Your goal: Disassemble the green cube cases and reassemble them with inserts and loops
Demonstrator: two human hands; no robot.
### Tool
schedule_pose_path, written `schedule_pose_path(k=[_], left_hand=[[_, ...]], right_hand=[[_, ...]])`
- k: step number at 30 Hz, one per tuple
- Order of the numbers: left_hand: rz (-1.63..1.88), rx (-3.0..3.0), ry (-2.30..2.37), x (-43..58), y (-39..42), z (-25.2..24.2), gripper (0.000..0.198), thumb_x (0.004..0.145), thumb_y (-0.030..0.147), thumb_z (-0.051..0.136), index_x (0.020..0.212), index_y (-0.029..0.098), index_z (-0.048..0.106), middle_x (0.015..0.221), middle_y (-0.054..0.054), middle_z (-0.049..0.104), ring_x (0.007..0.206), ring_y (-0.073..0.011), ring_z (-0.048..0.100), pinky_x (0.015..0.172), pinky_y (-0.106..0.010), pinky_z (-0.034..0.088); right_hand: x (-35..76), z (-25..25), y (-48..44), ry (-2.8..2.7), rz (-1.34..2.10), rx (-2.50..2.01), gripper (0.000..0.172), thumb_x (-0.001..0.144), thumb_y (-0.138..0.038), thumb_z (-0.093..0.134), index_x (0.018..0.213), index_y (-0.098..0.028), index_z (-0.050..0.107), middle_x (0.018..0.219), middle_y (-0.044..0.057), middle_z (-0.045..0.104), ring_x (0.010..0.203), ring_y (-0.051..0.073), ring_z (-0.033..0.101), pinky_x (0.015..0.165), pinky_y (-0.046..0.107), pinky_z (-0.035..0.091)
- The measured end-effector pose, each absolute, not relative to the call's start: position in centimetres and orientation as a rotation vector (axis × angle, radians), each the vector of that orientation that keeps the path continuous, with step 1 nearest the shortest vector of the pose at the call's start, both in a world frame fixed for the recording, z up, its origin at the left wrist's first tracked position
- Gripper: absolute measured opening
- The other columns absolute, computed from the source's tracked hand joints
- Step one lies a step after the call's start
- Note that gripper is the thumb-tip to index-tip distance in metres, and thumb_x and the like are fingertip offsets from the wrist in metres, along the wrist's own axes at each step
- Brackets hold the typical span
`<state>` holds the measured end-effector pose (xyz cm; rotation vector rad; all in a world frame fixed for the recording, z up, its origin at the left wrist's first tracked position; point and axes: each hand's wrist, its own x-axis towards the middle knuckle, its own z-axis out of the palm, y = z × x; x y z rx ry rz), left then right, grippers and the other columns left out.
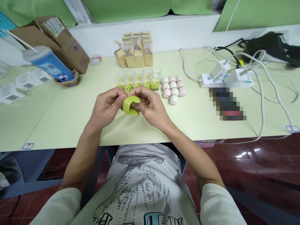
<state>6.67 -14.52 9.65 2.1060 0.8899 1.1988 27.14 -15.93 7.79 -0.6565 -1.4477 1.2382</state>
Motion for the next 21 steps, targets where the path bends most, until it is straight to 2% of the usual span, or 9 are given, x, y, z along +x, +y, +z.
schedule_pose_path(k=[7,11,16,21], left_hand=[[1.259,2.139,0.939,6.6,-15.1,10.1,0.058,0.111,0.072,0.065,0.083,0.022,0.067,0.081,-0.005,0.071,0.075,-0.018,0.065,0.067,-0.032,0.051],[1.297,2.136,0.915,6.8,-15.6,10.3,0.056,0.113,0.069,0.064,0.083,0.022,0.068,0.08,-0.005,0.07,0.073,-0.0178,0.063,0.065,-0.033,0.049],[1.303,2.161,0.879,6.8,-16.0,10.7,0.056,0.114,0.067,0.063,0.081,0.022,0.067,0.077,-0.004,0.068,0.071,-0.0174,0.06,0.067,-0.034,0.048],[1.305,2.133,0.811,6.8,-16.2,11.1,0.053,0.114,0.063,0.066,0.081,0.022,0.069,0.079,-0.004,0.072,0.073,-0.0171,0.062,0.07,-0.034,0.05]], right_hand=[[27.3,7.8,-15.9,-1.413,1.303,-0.648,0.062,0.084,-0.078,0.096,0.106,-0.028,0.068,0.098,0.002,0.071,0.079,0.018,0.064,0.063,0.032,0.057],[27.2,7.9,-16.0,-1.328,1.42,-0.558,0.056,0.081,-0.065,0.103,0.106,-0.028,0.069,0.096,0.001,0.069,0.077,0.017,0.065,0.056,0.028,0.051],[27.0,8.0,-16.0,-1.281,1.565,-0.472,0.05,0.081,-0.046,0.106,0.105,-0.027,0.066,0.084,-0.003,0.068,0.068,0.015,0.066,0.051,0.025,0.044],[27.0,8.2,-16.1,-1.28,1.555,-0.515,0.054,0.078,-0.048,0.106,0.103,-0.028,0.062,0.086,-0.004,0.069,0.067,0.015,0.068,0.051,0.025,0.044]])
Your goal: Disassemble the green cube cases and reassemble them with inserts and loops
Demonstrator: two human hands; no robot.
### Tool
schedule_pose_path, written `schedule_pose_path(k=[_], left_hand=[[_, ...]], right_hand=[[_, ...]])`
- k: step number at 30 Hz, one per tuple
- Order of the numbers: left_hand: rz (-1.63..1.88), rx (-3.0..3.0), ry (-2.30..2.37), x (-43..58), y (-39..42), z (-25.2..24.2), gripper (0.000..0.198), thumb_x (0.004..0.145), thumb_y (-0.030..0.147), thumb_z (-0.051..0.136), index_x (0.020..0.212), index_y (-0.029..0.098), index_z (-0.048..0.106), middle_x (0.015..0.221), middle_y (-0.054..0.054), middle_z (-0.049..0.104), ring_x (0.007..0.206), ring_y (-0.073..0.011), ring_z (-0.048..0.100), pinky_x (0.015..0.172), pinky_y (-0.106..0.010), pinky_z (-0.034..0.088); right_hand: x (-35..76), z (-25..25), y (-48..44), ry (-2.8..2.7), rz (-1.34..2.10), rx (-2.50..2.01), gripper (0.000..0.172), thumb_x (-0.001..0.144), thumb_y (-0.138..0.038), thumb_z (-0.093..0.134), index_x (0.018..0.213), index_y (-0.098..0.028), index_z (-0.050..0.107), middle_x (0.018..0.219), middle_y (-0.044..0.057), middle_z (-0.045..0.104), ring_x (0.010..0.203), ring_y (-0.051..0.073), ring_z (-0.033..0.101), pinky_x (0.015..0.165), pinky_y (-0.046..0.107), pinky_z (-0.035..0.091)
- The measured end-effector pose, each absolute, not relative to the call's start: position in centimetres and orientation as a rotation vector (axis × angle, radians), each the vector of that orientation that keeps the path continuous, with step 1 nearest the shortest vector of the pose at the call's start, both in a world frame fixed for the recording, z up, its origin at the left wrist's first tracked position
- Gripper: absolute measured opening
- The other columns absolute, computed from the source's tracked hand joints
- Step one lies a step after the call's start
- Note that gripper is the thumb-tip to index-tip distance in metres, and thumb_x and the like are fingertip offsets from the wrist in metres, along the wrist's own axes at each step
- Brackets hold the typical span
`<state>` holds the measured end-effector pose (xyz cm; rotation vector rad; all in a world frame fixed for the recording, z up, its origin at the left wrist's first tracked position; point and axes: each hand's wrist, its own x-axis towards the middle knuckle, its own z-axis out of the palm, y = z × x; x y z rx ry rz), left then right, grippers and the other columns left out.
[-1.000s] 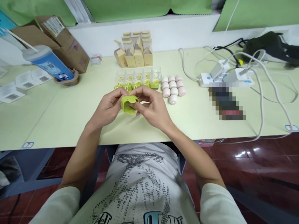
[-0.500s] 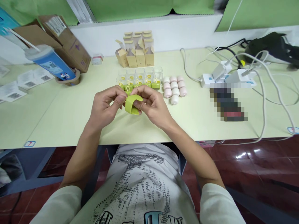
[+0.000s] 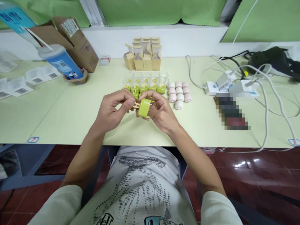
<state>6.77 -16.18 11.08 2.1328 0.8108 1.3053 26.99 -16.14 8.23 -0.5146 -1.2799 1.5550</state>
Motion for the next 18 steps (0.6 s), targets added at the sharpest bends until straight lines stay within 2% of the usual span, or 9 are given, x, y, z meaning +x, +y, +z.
schedule_pose_path(k=[9,14,18], left_hand=[[1.188,1.774,0.841,7.07,-16.17,10.96,0.06,0.1,0.076,0.08,0.083,0.019,0.078,0.076,-0.005,0.076,0.066,-0.0145,0.07,0.061,-0.027,0.056],[1.203,1.658,0.977,7.16,-16.16,11.14,0.059,0.089,0.075,0.091,0.079,0.018,0.081,0.07,-0.005,0.078,0.061,-0.0144,0.07,0.06,-0.026,0.057],[1.226,1.581,1.054,6.98,-15.7,10.89,0.061,0.089,0.076,0.091,0.076,0.016,0.081,0.068,-0.007,0.079,0.057,-0.0144,0.071,0.058,-0.026,0.056]], right_hand=[[27.22,8.36,-16.41,-1.166,1.588,-0.604,0.05,0.072,-0.041,0.109,0.102,-0.026,0.072,0.08,-0.003,0.072,0.067,0.016,0.066,0.057,0.028,0.051],[27.11,8.16,-16.14,-1.118,1.572,-0.653,0.043,0.083,-0.05,0.101,0.107,-0.025,0.075,0.086,0.001,0.08,0.07,0.017,0.073,0.057,0.027,0.056],[27.15,7.91,-15.86,-1.091,1.558,-0.737,0.038,0.093,-0.054,0.09,0.107,-0.022,0.076,0.097,0.007,0.085,0.075,0.02,0.081,0.058,0.029,0.062]])
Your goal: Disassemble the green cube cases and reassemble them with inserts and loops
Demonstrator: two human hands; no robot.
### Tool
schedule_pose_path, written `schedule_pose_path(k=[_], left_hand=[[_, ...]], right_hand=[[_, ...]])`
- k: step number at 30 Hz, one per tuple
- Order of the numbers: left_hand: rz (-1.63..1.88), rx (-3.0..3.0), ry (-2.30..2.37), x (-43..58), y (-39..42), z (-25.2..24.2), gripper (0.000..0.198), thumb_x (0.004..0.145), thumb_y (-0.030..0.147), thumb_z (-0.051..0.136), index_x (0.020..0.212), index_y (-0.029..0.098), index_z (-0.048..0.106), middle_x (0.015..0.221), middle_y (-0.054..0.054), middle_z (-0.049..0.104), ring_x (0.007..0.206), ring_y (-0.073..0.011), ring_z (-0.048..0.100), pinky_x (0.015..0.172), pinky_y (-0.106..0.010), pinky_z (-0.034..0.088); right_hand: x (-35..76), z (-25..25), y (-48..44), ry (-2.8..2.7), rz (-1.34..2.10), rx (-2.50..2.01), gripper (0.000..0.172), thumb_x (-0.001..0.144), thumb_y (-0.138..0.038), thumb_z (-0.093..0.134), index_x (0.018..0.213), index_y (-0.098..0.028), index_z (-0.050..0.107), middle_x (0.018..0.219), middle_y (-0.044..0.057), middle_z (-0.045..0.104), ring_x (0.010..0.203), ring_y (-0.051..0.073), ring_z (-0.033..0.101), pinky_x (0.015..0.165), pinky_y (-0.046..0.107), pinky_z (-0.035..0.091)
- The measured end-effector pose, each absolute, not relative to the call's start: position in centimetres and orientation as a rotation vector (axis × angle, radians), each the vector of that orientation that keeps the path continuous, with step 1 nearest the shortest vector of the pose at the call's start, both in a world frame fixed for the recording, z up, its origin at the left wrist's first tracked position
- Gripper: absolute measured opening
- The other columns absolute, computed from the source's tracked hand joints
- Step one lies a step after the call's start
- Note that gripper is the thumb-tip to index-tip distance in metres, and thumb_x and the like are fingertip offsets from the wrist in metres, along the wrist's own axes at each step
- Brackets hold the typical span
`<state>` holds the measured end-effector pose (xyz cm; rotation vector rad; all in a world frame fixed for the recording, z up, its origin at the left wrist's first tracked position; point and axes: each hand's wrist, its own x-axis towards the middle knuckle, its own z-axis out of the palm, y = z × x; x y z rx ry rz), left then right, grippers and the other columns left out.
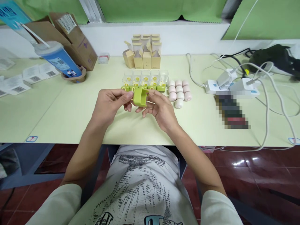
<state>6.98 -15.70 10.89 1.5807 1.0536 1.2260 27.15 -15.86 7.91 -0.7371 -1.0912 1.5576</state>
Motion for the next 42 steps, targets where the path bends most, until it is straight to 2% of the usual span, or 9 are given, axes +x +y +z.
schedule_pose_path(k=[4,9,14,19,26,29,33,38,42], left_hand=[[1.269,1.539,1.118,6.6,-15.3,10.6,0.063,0.09,0.077,0.089,0.078,0.015,0.083,0.073,-0.009,0.083,0.055,-0.0151,0.073,0.055,-0.026,0.052],[1.248,1.521,1.187,6.4,-15.3,10.6,0.064,0.093,0.078,0.086,0.087,0.014,0.086,0.089,-0.014,0.089,0.06,-0.0176,0.079,0.055,-0.026,0.053],[1.235,1.518,1.181,6.6,-15.6,10.7,0.062,0.092,0.077,0.088,0.088,0.015,0.086,0.09,-0.013,0.089,0.062,-0.0193,0.082,0.055,-0.025,0.054],[1.235,1.514,1.153,7.0,-15.8,10.9,0.063,0.091,0.078,0.088,0.086,0.015,0.085,0.086,-0.012,0.088,0.061,-0.0189,0.082,0.053,-0.025,0.052],[1.24,1.487,1.142,7.1,-15.9,11.1,0.063,0.09,0.077,0.09,0.086,0.014,0.083,0.084,-0.011,0.087,0.061,-0.0189,0.082,0.051,-0.024,0.052],[1.167,1.448,1.1,7.3,-16.3,11.3,0.064,0.088,0.077,0.091,0.092,0.013,0.084,0.093,-0.014,0.089,0.073,-0.0252,0.088,0.052,-0.024,0.055],[1.078,1.36,1.067,7.9,-16.8,11.4,0.065,0.089,0.077,0.091,0.1,0.013,0.084,0.103,-0.017,0.091,0.087,-0.0309,0.092,0.057,-0.024,0.064],[1.136,1.275,1.084,7.6,-16.6,11.5,0.062,0.098,0.074,0.084,0.103,0.012,0.082,0.096,-0.015,0.09,0.082,-0.0278,0.092,0.066,-0.026,0.071],[1.127,1.251,1.08,7.0,-16.2,11.8,0.058,0.102,0.07,0.082,0.105,0.012,0.082,0.101,-0.017,0.091,0.084,-0.0274,0.092,0.063,-0.025,0.07]], right_hand=[[27.0,7.8,-16.2,-1.283,1.492,-0.858,0.035,0.096,-0.052,0.085,0.095,-0.017,0.079,0.087,0.008,0.083,0.066,0.019,0.08,0.054,0.028,0.063],[26.1,7.4,-17.0,-1.427,1.225,-0.884,0.029,0.096,-0.046,0.086,0.098,-0.017,0.084,0.09,0.007,0.086,0.066,0.017,0.081,0.053,0.024,0.064],[25.8,7.1,-16.9,-1.394,1.179,-0.909,0.037,0.097,-0.054,0.084,0.092,-0.017,0.086,0.088,0.007,0.086,0.064,0.016,0.08,0.05,0.024,0.061],[26.2,7.3,-16.5,-1.349,1.179,-0.85,0.036,0.094,-0.055,0.09,0.091,-0.019,0.087,0.083,0.005,0.084,0.062,0.015,0.078,0.049,0.023,0.059],[26.3,7.5,-16.3,-1.327,1.349,-0.77,0.055,0.084,-0.073,0.096,0.083,-0.02,0.083,0.081,0.004,0.081,0.058,0.015,0.074,0.047,0.025,0.055],[26.0,7.4,-16.5,-1.255,1.27,-0.86,0.05,0.085,-0.066,0.095,0.074,-0.02,0.078,0.068,0.001,0.074,0.049,0.012,0.065,0.04,0.023,0.044],[26.0,7.3,-16.4,-1.149,1.162,-1.017,0.04,0.088,-0.047,0.09,0.064,-0.02,0.072,0.06,0.0,0.068,0.042,0.011,0.06,0.036,0.021,0.033],[27.0,7.6,-15.8,-1.104,1.06,-1.045,0.024,0.084,-0.039,0.09,0.073,-0.02,0.081,0.066,0.002,0.075,0.044,0.012,0.063,0.036,0.023,0.033],[27.0,7.7,-15.9,-1.188,1.129,-1.003,0.035,0.081,-0.05,0.097,0.074,-0.019,0.083,0.069,0.004,0.078,0.047,0.012,0.064,0.038,0.024,0.038]])
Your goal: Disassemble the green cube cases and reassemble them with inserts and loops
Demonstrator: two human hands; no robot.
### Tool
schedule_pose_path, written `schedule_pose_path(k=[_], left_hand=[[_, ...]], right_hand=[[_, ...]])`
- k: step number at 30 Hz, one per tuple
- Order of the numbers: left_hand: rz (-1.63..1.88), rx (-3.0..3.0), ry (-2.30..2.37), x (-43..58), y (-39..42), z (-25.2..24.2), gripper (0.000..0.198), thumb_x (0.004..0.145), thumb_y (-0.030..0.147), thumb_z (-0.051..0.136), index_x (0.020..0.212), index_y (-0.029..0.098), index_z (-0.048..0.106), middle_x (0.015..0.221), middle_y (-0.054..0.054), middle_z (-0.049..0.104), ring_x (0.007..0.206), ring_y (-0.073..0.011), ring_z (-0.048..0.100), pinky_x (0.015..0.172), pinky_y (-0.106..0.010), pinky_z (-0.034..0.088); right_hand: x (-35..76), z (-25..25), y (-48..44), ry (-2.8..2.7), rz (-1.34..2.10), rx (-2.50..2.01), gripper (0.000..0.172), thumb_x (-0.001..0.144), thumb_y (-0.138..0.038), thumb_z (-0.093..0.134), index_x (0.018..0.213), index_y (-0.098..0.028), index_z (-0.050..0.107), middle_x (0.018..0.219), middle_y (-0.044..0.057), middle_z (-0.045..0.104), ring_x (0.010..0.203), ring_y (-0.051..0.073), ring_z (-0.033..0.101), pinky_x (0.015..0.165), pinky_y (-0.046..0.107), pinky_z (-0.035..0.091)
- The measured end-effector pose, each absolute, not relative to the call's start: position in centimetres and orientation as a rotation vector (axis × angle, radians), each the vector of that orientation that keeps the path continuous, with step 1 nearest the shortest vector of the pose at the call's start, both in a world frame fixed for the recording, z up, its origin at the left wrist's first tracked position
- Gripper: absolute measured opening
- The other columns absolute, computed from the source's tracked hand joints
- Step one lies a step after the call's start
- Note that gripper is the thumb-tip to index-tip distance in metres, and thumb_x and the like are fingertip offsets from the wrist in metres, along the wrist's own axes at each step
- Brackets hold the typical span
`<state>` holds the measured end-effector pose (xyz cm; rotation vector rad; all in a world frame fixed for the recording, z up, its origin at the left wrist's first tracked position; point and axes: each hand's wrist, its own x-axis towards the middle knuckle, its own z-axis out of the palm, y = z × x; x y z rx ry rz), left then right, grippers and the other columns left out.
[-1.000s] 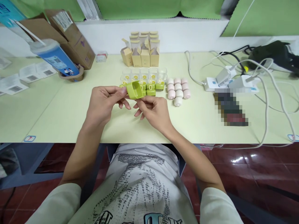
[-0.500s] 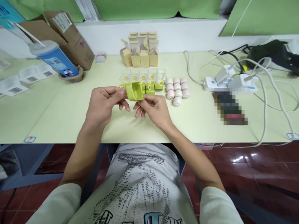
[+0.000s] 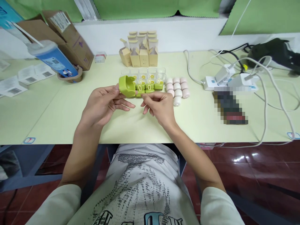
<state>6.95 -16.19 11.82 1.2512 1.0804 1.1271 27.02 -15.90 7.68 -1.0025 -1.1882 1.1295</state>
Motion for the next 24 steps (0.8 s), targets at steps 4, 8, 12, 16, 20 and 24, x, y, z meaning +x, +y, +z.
schedule_pose_path(k=[4,8,12,16,20,24], left_hand=[[1.11,1.25,1.064,6.8,-16.2,11.8,0.06,0.102,0.072,0.08,0.107,0.012,0.082,0.107,-0.018,0.091,0.091,-0.0288,0.093,0.062,-0.023,0.07],[1.11,1.249,1.054,6.9,-16.3,11.7,0.06,0.104,0.072,0.078,0.107,0.012,0.081,0.104,-0.017,0.091,0.095,-0.0295,0.093,0.063,-0.023,0.07],[1.13,1.229,1.049,7.0,-16.2,11.9,0.058,0.104,0.071,0.078,0.106,0.013,0.08,0.105,-0.016,0.091,0.098,-0.0301,0.093,0.06,-0.022,0.069],[1.13,1.214,1.061,7.0,-16.2,12.2,0.059,0.104,0.072,0.078,0.106,0.013,0.081,0.104,-0.016,0.091,0.098,-0.0306,0.093,0.059,-0.022,0.069],[1.13,1.219,1.047,6.8,-16.2,12.2,0.06,0.103,0.073,0.078,0.108,0.013,0.081,0.106,-0.017,0.091,0.099,-0.0313,0.093,0.06,-0.023,0.07],[1.117,1.23,1.024,6.4,-16.1,12.0,0.062,0.103,0.075,0.077,0.109,0.014,0.082,0.11,-0.019,0.092,0.099,-0.0312,0.093,0.058,-0.023,0.067]], right_hand=[[26.7,7.5,-16.1,-1.205,1.199,-0.938,0.039,0.078,-0.056,0.102,0.081,-0.02,0.086,0.073,0.004,0.08,0.049,0.013,0.067,0.039,0.024,0.04],[26.9,7.5,-16.1,-1.227,1.189,-0.908,0.044,0.08,-0.062,0.101,0.085,-0.02,0.087,0.079,0.005,0.083,0.054,0.014,0.07,0.041,0.024,0.047],[27.5,8.1,-16.2,-1.34,1.225,-0.903,0.049,0.082,-0.066,0.1,0.084,-0.02,0.086,0.079,0.005,0.082,0.055,0.015,0.071,0.043,0.025,0.052],[27.9,8.6,-16.5,-1.413,1.23,-0.879,0.046,0.088,-0.064,0.097,0.085,-0.019,0.086,0.079,0.005,0.083,0.056,0.016,0.074,0.045,0.026,0.055],[28.0,8.7,-16.7,-1.437,1.218,-0.885,0.041,0.092,-0.058,0.094,0.088,-0.019,0.087,0.082,0.006,0.084,0.058,0.016,0.076,0.045,0.026,0.055],[28.8,9.4,-17.0,-1.511,1.207,-0.919,0.038,0.089,-0.055,0.098,0.088,-0.018,0.087,0.077,0.005,0.083,0.06,0.018,0.077,0.047,0.025,0.054]])
